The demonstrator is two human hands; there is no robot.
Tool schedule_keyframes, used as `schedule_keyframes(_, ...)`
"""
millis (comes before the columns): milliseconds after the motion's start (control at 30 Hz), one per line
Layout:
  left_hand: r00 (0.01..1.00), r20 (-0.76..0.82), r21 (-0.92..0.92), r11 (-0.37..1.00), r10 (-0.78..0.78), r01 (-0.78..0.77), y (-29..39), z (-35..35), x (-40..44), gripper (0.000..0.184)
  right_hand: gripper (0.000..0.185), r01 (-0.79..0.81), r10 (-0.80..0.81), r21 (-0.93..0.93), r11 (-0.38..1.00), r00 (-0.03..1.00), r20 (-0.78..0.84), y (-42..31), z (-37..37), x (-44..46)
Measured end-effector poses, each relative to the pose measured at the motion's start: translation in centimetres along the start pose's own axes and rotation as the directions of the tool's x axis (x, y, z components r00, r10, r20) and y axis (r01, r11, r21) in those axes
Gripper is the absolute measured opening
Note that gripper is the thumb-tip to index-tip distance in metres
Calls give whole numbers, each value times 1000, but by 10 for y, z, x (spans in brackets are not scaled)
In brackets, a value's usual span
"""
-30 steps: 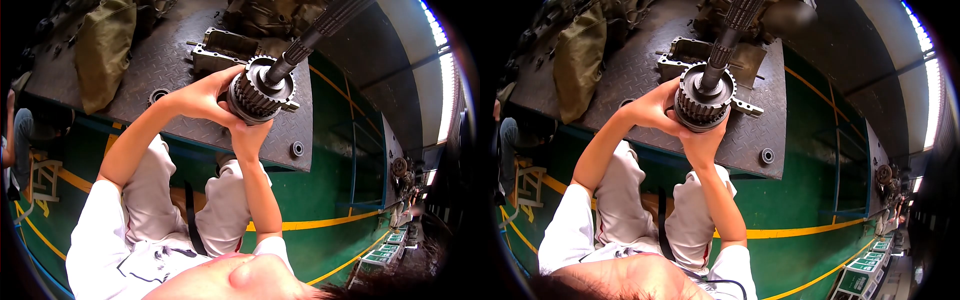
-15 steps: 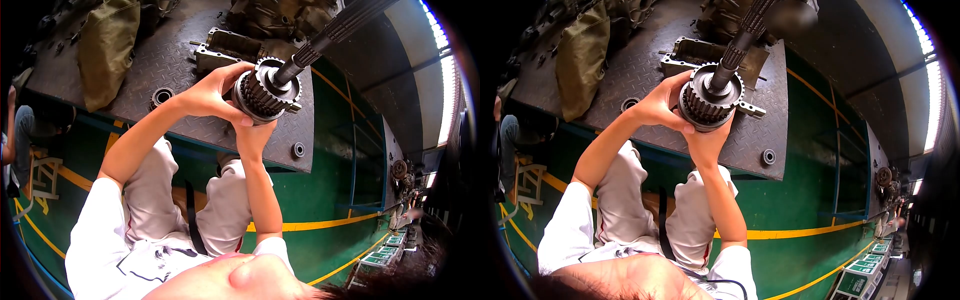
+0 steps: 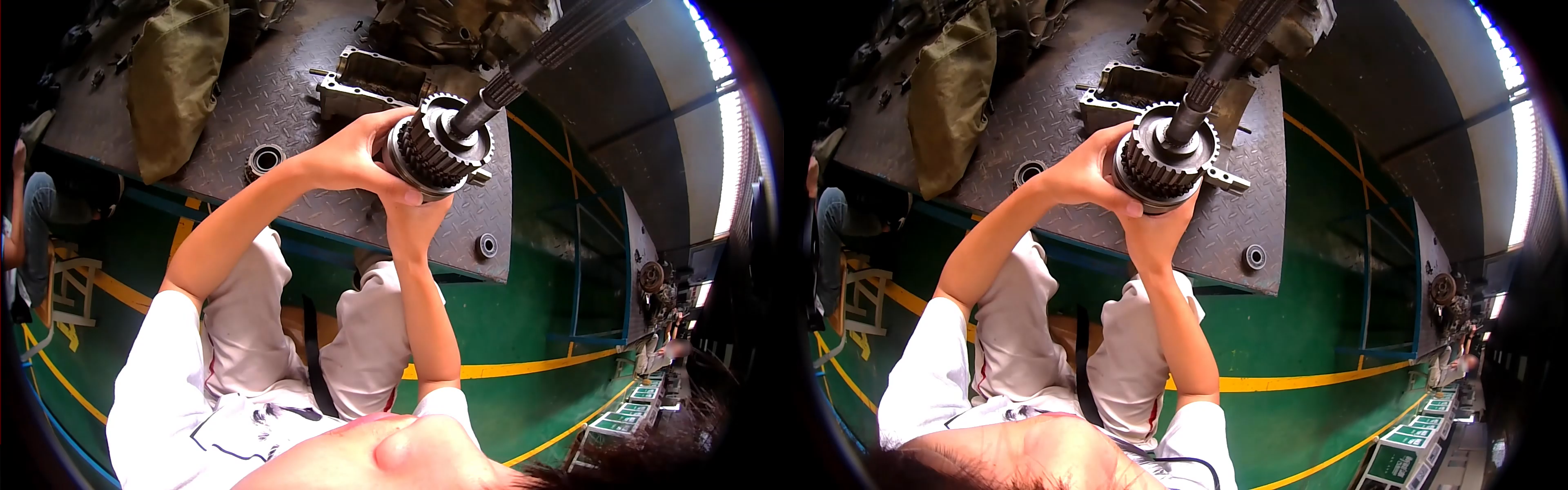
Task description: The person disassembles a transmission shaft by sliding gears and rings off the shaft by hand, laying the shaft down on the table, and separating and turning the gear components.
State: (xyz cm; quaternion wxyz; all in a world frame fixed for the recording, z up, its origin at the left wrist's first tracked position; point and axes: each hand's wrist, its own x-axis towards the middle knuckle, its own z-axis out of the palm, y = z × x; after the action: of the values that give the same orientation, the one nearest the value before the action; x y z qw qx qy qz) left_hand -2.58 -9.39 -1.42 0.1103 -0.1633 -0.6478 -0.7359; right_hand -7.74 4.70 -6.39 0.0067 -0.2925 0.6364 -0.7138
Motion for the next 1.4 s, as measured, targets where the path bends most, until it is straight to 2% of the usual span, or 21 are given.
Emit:
schedule_keyframes(67, 998, -57, -61, 998, -38, 35, 2, 3, 0, 91, 80, 37, -37, -31, 999, 999, 2, 4, -1, 1)
schedule_keyframes(200, 998, -67, -52, 999, -20, 16, 2, 4, 1, 91, 76, 27, -27, -17, 999, 1000, -3, -3, 3, 1)
schedule_keyframes(267, 998, -66, -29, 999, 21, -23, 0, 6, 1, 92, 31, 167, -174, -122, 978, 983, -51, -5, 5, 1)
schedule_keyframes(367, 997, -59, 42, 998, 49, -46, -4, 6, 1, 93, 34, 194, -202, -124, 973, 978, -50, -7, 6, 0)
schedule_keyframes(733, 997, 6, 14, 997, 71, -71, 4, 1, -6, 87, 42, 177, -176, -146, 973, 984, 19, 1, 4, -4)
schedule_keyframes(800, 998, -11, 9, 998, 54, -54, 4, 0, -6, 85, 77, 51, -48, -93, 994, 998, 35, -2, 4, -3)
schedule_keyframes(967, 986, -127, 48, 994, 104, -98, 6, 12, -7, 84, 74, 61, -57, -108, 992, 998, 35, -9, 5, -1)
schedule_keyframes(1067, 958, -250, 169, 981, 141, -100, 7, 22, -9, 89, 70, 70, -68, -78, 994, 997, 26, -2, 4, 0)
schedule_keyframes(1200, 922, -326, 237, 962, 208, -133, 7, 37, -8, 93, 65, 77, -74, -106, 991, 997, 32, 1, 2, 1)
schedule_keyframes(1267, 886, -399, 365, 927, 238, -85, 12, 43, -10, 95, 66, 73, -70, -91, 993, 997, 36, 2, 2, 1)
schedule_keyframes(1300, 886, -398, 365, 927, 238, -85, 14, 45, -11, 95, 67, 67, -64, -76, 995, 997, 40, 1, 3, 1)
schedule_keyframes(1367, 857, -421, 540, 841, 299, -28, 15, 46, -13, 95, 67, 64, -61, -61, 996, 997, 46, -4, 4, 0)
schedule_keyframes(1400, 857, -421, 540, 842, 298, -27, 15, 46, -13, 95, 68, 62, -60, -46, 997, 997, 51, -7, 5, 0)
